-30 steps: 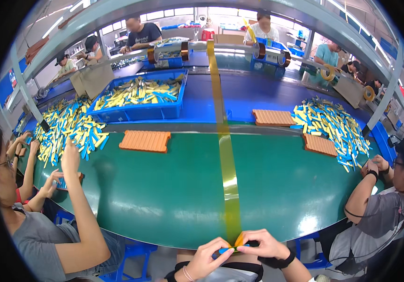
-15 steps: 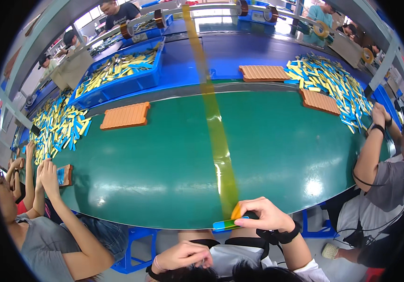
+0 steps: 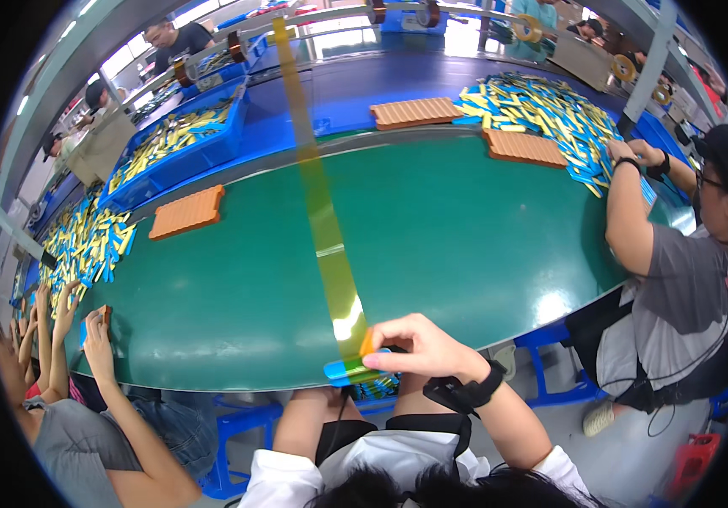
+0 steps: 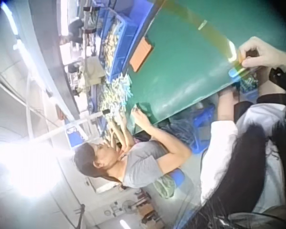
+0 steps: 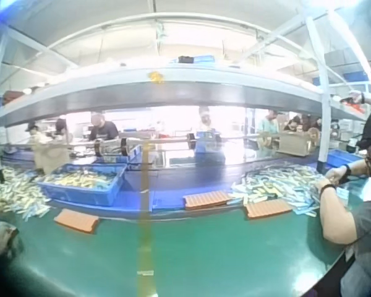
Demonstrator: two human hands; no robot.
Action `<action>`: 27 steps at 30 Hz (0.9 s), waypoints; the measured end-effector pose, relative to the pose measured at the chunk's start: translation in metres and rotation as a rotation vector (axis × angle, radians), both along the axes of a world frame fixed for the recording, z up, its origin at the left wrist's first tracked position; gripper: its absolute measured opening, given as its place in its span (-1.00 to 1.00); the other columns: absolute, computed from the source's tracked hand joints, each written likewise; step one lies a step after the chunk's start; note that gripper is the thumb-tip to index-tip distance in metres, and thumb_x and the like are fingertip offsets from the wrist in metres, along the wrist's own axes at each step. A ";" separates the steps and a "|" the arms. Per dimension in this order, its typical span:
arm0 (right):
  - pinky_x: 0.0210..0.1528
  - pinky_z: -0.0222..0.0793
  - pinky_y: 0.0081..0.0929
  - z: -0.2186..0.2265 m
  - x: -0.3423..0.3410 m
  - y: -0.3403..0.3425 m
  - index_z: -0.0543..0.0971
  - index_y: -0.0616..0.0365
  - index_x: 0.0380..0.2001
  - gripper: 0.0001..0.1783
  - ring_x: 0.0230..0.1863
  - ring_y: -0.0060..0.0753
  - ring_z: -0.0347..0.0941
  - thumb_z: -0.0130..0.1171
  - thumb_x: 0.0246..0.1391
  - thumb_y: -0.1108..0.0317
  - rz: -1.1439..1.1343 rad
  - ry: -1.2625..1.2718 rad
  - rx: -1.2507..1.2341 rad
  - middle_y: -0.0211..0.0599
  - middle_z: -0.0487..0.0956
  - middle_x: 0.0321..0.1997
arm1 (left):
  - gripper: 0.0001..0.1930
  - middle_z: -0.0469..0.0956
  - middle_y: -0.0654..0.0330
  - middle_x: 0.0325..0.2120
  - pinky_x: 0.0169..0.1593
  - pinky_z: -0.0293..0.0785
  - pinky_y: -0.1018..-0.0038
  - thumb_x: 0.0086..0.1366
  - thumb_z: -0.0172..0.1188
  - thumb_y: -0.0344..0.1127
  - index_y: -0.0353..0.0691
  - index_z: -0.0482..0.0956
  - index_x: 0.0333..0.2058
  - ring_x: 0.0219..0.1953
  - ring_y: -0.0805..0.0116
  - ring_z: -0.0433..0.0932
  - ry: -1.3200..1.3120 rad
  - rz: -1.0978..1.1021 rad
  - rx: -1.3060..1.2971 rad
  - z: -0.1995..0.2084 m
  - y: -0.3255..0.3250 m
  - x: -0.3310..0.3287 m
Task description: Manually arranging and taping small electronic components onto an adhesive strip at an assembly line.
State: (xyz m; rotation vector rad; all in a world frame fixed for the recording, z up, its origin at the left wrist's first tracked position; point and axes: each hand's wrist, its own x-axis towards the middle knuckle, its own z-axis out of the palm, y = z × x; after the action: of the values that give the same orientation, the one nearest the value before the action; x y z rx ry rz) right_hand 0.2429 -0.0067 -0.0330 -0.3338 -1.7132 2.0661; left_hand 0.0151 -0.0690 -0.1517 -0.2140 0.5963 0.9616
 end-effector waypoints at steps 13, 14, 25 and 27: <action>-0.27 0.23 -0.68 -0.006 0.001 0.006 0.46 0.24 -0.54 -0.87 -0.39 -0.67 0.32 0.10 -0.04 0.40 -0.103 0.007 -0.007 -0.47 0.47 -0.47 | -0.64 0.45 0.13 -0.36 -0.07 0.24 0.30 0.15 -0.10 -0.07 -0.27 0.38 -0.27 -0.20 0.27 0.40 -0.363 0.083 -0.098 0.043 0.029 -0.076; -0.27 0.23 -0.68 -0.006 0.001 0.006 0.46 0.24 -0.54 -0.87 -0.39 -0.67 0.32 0.10 -0.04 0.40 -0.097 0.006 -0.006 -0.47 0.47 -0.47 | -0.64 0.45 0.13 -0.36 -0.06 0.23 0.30 0.14 -0.10 -0.07 -0.27 0.38 -0.28 -0.20 0.27 0.40 -0.390 0.100 -0.101 0.047 0.027 -0.081; -0.32 0.20 -0.72 -0.006 -0.003 0.003 0.46 0.23 -0.54 -0.82 -0.44 -0.74 0.30 0.07 0.00 0.33 -0.161 0.065 -0.077 -0.50 0.46 -0.51 | -0.69 0.43 0.16 -0.41 -0.01 0.16 0.27 0.10 -0.07 -0.09 -0.23 0.38 -0.34 -0.23 0.29 0.40 -0.707 0.295 -0.077 0.098 0.010 -0.103; -0.32 0.21 -0.72 -0.010 0.000 0.007 0.47 0.23 -0.53 -0.82 -0.44 -0.74 0.30 0.07 0.00 0.33 -0.160 0.061 -0.080 -0.49 0.46 -0.50 | -0.70 0.42 0.16 -0.42 0.00 0.15 0.27 0.09 -0.06 -0.10 -0.23 0.39 -0.35 -0.24 0.29 0.39 -0.770 0.312 -0.075 0.098 0.003 -0.106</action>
State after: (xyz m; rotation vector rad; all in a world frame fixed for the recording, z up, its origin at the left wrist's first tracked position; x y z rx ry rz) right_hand 0.2425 -0.0002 -0.0429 -0.4150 -1.5203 2.0103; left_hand -0.0908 -0.0656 -0.0534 -0.7198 -0.1174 1.0610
